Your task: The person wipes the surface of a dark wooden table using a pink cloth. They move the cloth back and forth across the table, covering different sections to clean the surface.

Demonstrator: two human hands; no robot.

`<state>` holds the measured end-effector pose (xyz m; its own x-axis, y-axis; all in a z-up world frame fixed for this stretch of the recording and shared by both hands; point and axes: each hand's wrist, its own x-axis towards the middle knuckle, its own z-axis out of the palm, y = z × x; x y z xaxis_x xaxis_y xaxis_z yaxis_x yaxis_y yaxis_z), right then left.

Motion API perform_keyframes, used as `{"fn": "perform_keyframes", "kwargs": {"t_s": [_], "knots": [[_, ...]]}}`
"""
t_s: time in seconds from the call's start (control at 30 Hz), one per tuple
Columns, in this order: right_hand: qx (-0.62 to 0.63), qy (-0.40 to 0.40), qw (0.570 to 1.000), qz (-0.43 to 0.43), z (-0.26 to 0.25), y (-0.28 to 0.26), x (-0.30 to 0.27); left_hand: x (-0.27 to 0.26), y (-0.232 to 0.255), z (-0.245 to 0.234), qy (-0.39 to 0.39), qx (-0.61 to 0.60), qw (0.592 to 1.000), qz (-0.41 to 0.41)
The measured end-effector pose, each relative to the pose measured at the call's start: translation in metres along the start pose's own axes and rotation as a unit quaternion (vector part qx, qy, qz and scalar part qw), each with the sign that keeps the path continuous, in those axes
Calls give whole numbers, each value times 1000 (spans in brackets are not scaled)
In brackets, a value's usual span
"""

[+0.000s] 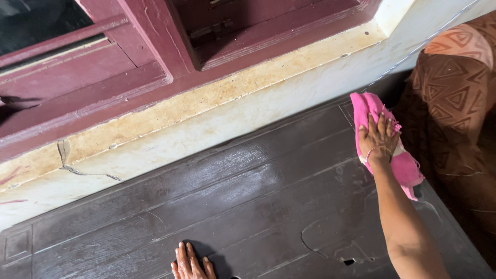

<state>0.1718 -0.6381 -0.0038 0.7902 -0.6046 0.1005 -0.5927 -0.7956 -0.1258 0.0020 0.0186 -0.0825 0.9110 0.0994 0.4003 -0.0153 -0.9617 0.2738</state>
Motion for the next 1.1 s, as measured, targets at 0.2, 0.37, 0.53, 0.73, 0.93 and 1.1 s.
{"fn": "perform_keyframes", "kwargs": {"t_s": [0.2, 0.37, 0.53, 0.73, 0.93, 1.1], "knots": [[-19, 75, 995, -57, 3, 13, -85, 19, 31, -33, -71, 38, 996, -26], [-6, 124, 981, -152, -9, -23, -168, 28, 48, -56, -78, 16, 996, -34], [78, 85, 977, -179, -22, -95, -243, 38, 58, -75, -88, 9, 995, -34], [138, 50, 951, -274, -24, -188, -325, 39, 66, -91, -79, 13, 996, -30], [217, -66, 900, -372, -43, -268, -391, 43, 66, -91, -71, 12, 997, -21], [159, -78, 864, -470, -46, -285, -391, 40, 61, -92, -63, -11, 998, -5]]}}
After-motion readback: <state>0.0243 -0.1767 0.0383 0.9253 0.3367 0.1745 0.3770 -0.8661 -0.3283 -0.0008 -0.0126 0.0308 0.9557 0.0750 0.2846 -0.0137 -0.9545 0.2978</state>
